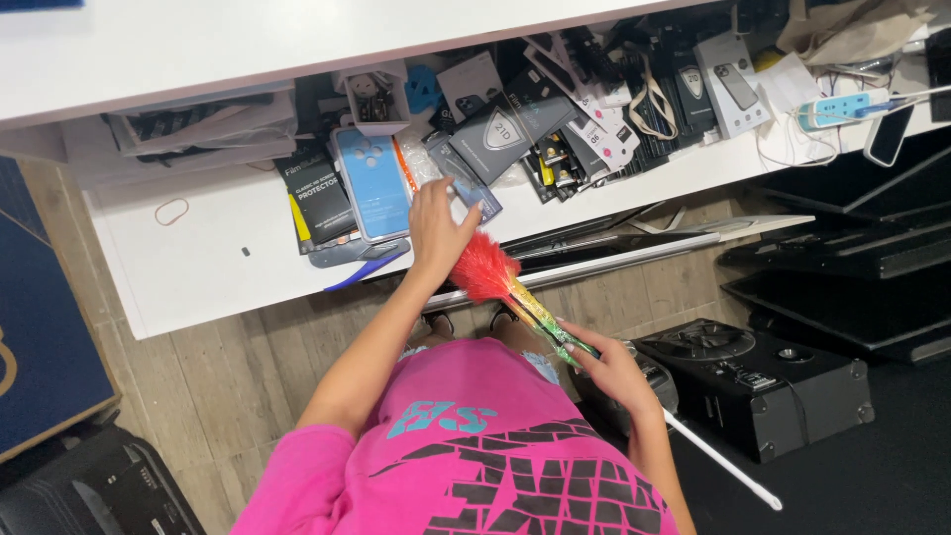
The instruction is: Dusting individual screen protector packages with a feather duster and moving them between shelves on a service desk.
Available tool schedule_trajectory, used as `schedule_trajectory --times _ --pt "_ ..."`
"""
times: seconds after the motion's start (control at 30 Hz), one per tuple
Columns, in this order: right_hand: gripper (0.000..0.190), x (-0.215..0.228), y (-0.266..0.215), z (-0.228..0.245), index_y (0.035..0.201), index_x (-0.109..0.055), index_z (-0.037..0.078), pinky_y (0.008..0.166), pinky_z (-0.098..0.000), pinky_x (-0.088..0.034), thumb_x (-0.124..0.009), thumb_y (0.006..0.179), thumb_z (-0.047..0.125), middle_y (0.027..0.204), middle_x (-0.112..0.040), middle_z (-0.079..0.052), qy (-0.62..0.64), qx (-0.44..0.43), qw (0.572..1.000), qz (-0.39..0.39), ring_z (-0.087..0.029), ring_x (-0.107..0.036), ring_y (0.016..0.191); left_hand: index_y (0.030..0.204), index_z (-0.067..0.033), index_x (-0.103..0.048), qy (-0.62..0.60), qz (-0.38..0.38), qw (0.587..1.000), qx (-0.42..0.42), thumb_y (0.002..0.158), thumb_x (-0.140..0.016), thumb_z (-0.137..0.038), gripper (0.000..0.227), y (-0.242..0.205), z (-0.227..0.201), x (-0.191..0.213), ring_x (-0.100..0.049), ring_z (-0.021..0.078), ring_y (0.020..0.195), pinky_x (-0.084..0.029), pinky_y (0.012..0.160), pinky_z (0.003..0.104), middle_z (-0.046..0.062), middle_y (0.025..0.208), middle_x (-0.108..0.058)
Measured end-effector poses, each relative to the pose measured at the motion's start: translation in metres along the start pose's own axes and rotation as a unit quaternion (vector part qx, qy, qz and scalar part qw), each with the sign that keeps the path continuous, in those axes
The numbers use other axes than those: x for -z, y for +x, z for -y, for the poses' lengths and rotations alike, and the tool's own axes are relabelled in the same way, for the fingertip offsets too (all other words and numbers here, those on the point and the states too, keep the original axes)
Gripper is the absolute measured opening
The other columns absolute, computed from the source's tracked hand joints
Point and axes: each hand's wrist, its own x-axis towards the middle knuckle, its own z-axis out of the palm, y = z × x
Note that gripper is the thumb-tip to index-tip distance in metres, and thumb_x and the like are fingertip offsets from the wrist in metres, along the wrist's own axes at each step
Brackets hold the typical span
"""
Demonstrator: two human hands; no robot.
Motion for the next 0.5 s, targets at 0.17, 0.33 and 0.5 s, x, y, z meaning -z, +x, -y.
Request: schedule_trajectory --times 0.17,0.33,0.5 --pt "0.046 0.011 -0.010 -0.028 0.142 -0.071 0.033 0.084 -0.0415 -0.060 -0.070 0.097 0.025 0.101 -0.084 -0.018 0.010 -0.008 1.000 -0.009 -0.027 -0.082 0.083 0.152 0.0018 -0.043 0.085 0.065 0.994 -0.035 0.089 -0.087 -0.034 0.085 0.063 -0.031 -0.036 -0.043 0.0448 0.144 -0.030 0.121 0.061 0.028 0.149 -0.045" --pt "0.044 0.027 -0.017 -0.049 0.139 -0.074 0.030 0.081 -0.0425 -0.061 -0.072 0.096 0.020 0.113 -0.083 -0.020 0.064 -0.006 0.998 -0.017 -0.025 -0.080 0.079 0.157 0.0002 -0.032 0.164 0.099 0.981 -0.017 0.085 -0.094 -0.034 0.101 0.098 -0.036 -0.074 -0.033 0.0431 0.150 -0.016 0.127 0.061 0.029 0.154 -0.039" --pt "0.044 0.058 -0.008 -0.084 0.139 -0.074 0.032 0.080 -0.0443 -0.060 -0.070 0.096 0.022 0.101 -0.083 -0.020 0.050 -0.001 0.999 -0.012 -0.028 -0.080 0.078 0.162 -0.0040 -0.023 0.228 0.111 0.967 -0.024 0.077 -0.097 -0.039 0.118 0.120 -0.036 -0.103 -0.033 0.0424 0.150 -0.016 0.124 0.062 0.028 0.156 -0.038"
